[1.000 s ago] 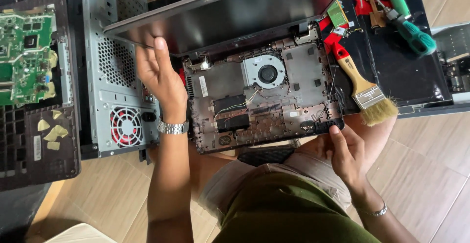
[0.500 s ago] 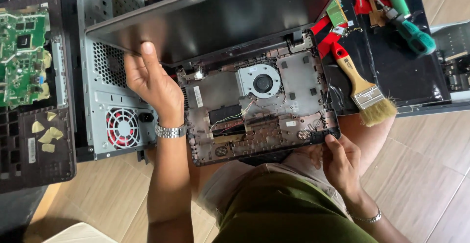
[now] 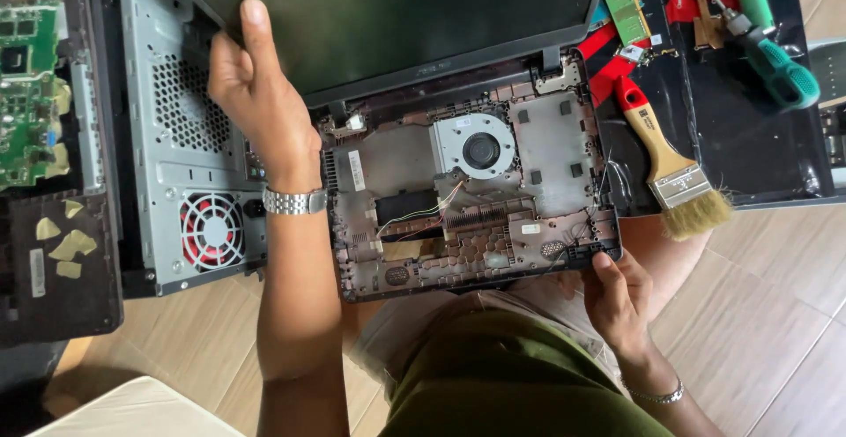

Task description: Installing a cooling fan into a laptop chassis and securing it with screws using a screwdriver

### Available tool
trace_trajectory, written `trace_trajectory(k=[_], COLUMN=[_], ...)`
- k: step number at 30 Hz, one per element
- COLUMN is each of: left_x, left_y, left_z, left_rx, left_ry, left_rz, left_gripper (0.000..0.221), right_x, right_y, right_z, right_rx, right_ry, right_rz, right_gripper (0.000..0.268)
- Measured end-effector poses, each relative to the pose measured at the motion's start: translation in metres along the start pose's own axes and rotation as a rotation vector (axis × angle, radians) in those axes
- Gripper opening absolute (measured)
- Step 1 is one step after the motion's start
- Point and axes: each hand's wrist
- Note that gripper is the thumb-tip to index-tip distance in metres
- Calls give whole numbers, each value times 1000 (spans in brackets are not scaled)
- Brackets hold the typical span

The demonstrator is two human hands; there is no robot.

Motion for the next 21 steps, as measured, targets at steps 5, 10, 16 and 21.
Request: trace_trajectory(k=[5,10,16,21], left_x=[-7,-3,1,-6], left_y=[5,-5,7,18], left_z=[5,2,2,21], left_rx=[27,4,46,98], left_ry=[62,70,57,177], left_rz=[-29,-58,13,-7], left_gripper=[37,34,33,61], right_x=[5,31,-7,-10], right_y=[0,-10,6,8], right_z=[-3,-21,5,9], right_rx=[1,-52,35,24], right_ry=[44,-143,-13,1], right_rz=[16,-100,45,42], right_gripper=[40,34,38,36])
Point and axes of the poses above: each hand's wrist, its own y-axis towards the middle knuckle, its own x-axis out of the back of the hand, z = x × y, and after that the axes turned 11 degrees about y, right-handed
